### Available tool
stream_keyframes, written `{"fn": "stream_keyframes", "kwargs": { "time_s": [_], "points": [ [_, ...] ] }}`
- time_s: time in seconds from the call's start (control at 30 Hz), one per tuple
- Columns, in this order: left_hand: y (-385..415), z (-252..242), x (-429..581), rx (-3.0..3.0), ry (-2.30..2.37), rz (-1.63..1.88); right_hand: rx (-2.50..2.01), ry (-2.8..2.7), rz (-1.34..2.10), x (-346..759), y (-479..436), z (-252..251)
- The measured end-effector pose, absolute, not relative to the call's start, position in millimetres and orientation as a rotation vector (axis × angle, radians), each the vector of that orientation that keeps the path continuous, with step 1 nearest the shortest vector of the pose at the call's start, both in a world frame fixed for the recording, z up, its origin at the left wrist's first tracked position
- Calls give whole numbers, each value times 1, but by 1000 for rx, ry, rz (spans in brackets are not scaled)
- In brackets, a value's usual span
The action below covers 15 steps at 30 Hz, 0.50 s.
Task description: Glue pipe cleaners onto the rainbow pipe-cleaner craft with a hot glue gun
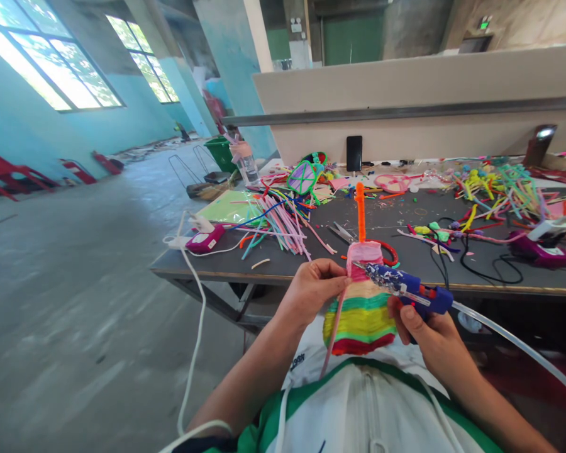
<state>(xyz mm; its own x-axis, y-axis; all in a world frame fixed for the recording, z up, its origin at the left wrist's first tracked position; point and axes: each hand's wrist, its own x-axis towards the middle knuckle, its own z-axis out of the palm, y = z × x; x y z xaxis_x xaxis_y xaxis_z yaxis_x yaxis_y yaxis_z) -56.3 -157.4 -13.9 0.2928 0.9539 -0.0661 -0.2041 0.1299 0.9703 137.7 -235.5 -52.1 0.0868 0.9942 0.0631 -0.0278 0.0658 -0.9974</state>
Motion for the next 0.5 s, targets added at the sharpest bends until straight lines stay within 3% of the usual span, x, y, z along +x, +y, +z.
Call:
{"fn": "stream_keyframes", "kwargs": {
  "time_s": [0.5],
  "points": [
    [-155,-14,-58,1135,901,1022,-1274,-1364,1005,137,-235,-42]
  ]
}}
